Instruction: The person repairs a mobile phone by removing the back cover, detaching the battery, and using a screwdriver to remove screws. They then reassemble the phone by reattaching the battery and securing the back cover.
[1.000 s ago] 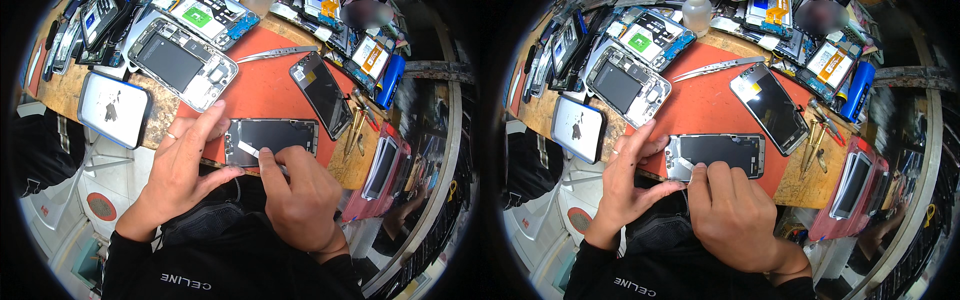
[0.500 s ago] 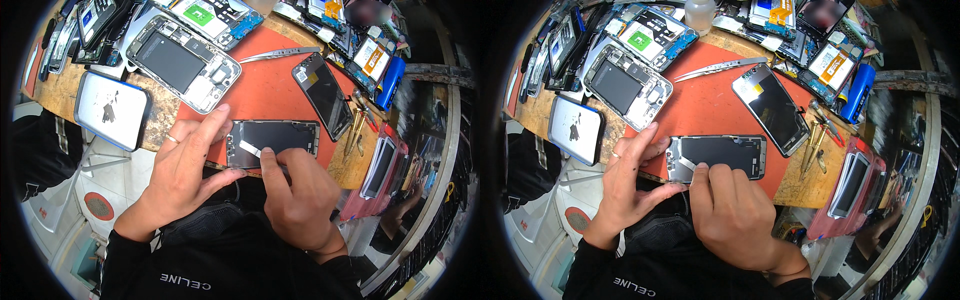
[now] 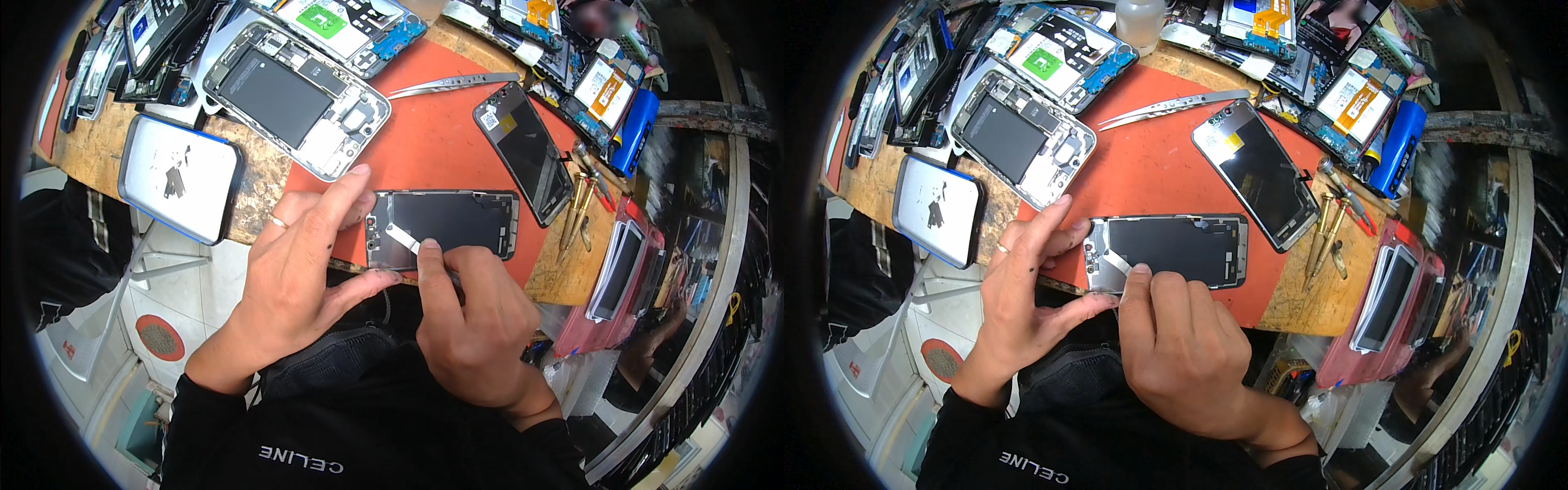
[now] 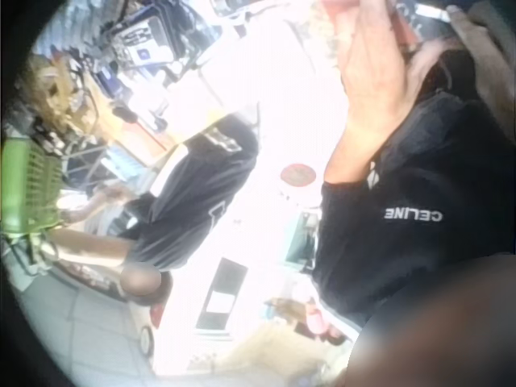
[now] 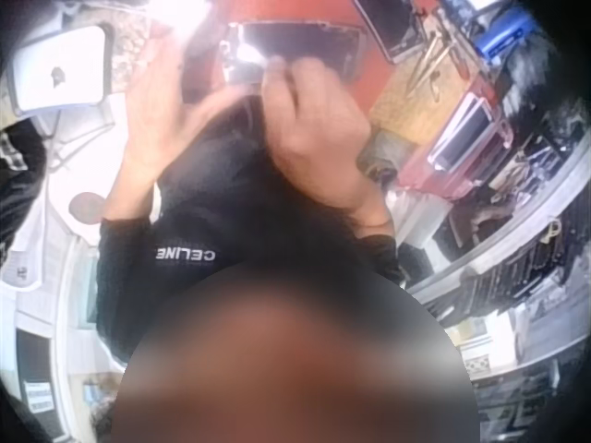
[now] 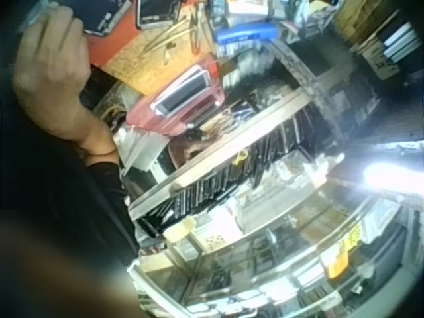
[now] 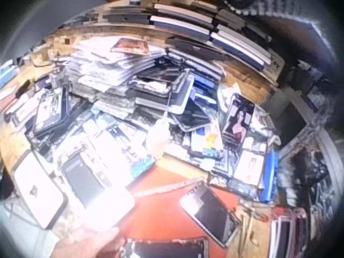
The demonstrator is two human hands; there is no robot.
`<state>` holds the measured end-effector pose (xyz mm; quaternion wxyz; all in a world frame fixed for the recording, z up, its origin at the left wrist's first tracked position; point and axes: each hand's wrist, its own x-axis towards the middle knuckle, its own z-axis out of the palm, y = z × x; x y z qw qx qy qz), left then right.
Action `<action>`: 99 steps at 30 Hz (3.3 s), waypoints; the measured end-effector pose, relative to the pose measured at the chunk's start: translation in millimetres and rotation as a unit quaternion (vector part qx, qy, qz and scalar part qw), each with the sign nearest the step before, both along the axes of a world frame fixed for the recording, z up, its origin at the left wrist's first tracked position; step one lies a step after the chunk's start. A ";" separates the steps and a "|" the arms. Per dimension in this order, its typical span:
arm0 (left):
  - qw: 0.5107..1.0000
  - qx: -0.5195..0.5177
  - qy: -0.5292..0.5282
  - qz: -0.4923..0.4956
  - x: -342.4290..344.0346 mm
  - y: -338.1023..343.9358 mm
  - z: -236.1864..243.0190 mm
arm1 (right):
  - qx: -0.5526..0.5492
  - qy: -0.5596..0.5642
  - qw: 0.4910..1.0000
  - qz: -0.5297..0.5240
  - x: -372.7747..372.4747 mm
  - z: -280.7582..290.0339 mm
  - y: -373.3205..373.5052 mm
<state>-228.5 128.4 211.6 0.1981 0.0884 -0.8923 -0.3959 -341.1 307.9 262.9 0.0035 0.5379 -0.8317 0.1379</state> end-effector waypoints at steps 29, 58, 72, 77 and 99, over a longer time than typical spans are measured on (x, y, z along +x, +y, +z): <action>1.000 -0.012 0.011 0.011 -0.8 -1.9 -3.2 | -0.044 0.066 0.996 -0.030 2.6 -15.5 -6.8; 1.000 -0.008 -0.005 0.014 2.6 -0.1 -1.3 | -0.038 0.059 0.997 -0.010 -2.8 -16.6 -3.0; 1.000 -0.006 -0.001 -0.005 -2.2 -5.6 0.0 | -0.056 0.022 0.998 -0.012 1.4 -13.8 0.8; 1.000 -0.012 -0.010 -0.015 -2.4 -7.3 1.1 | -0.052 0.033 0.998 -0.009 -0.4 -14.9 -1.1; 1.000 -0.005 -0.015 -0.010 -4.6 -7.9 4.3 | -0.057 0.034 0.998 -0.023 -3.4 -18.5 -10.7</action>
